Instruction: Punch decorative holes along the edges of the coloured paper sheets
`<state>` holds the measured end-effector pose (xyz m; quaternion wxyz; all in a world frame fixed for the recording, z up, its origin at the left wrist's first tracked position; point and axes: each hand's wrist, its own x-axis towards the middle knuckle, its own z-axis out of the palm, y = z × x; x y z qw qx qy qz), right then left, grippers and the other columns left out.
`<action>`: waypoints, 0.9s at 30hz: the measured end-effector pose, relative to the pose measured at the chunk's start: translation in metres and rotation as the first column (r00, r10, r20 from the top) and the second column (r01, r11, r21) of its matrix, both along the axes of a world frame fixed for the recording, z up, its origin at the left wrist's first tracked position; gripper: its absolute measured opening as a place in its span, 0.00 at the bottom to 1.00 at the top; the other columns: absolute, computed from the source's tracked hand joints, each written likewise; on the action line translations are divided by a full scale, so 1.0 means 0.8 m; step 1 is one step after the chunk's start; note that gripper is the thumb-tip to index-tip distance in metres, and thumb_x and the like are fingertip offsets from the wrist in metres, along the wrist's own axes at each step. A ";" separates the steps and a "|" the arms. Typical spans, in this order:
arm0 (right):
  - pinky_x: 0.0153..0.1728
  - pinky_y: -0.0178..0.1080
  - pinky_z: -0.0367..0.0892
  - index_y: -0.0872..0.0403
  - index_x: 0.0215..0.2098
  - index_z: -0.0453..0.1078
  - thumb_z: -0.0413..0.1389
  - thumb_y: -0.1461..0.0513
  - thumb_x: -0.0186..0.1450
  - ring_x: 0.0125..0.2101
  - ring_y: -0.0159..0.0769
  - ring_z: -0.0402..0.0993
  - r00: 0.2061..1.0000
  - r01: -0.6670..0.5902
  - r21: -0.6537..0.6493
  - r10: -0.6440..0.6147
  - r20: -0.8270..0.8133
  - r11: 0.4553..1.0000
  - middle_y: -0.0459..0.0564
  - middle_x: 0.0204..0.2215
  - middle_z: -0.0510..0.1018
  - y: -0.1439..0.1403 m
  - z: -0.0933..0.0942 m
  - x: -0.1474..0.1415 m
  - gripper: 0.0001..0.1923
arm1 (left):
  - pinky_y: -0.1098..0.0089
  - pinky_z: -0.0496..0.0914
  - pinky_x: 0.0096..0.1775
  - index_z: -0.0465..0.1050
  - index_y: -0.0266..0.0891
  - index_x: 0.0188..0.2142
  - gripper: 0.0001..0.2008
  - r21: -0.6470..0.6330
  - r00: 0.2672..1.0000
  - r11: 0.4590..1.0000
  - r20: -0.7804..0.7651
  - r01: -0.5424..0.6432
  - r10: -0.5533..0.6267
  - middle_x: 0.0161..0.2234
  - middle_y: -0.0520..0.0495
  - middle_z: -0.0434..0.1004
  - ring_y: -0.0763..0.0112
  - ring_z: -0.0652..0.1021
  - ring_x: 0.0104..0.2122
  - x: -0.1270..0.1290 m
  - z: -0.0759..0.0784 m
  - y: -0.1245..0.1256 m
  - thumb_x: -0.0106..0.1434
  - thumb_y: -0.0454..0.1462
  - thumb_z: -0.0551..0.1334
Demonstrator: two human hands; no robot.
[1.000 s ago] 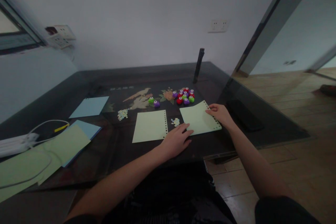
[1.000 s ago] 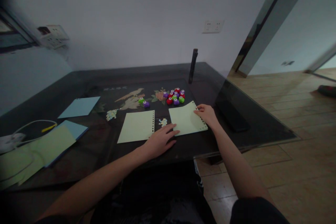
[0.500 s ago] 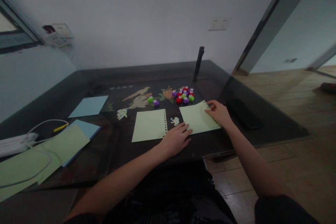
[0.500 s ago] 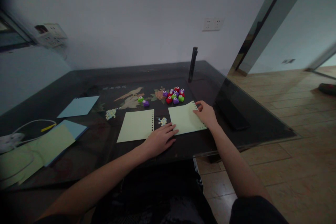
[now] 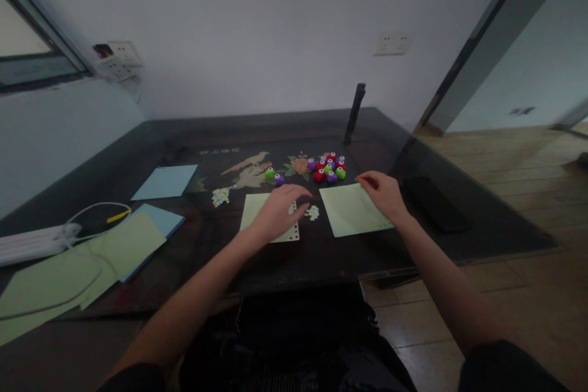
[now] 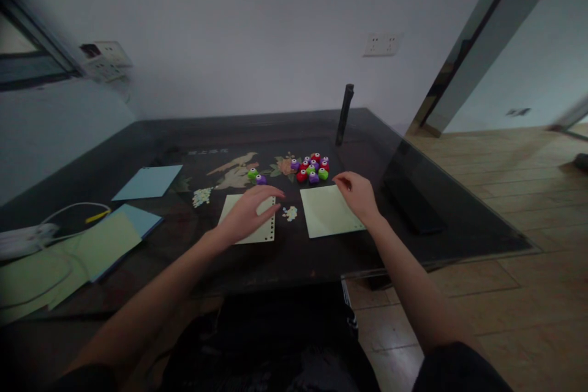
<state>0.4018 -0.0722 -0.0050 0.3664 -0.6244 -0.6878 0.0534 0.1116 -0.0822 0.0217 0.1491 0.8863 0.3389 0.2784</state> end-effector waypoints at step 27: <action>0.41 0.44 0.63 0.53 0.42 0.71 0.64 0.54 0.55 0.43 0.46 0.67 0.866 -0.315 -0.229 0.378 0.327 0.921 0.55 0.42 0.71 0.063 -0.029 -0.188 0.19 | 0.58 0.63 0.51 0.72 0.40 0.49 0.23 -0.036 0.921 0.953 -0.271 -0.300 0.280 0.47 0.41 0.71 0.57 0.70 0.48 -0.119 -0.069 0.083 0.55 0.45 0.65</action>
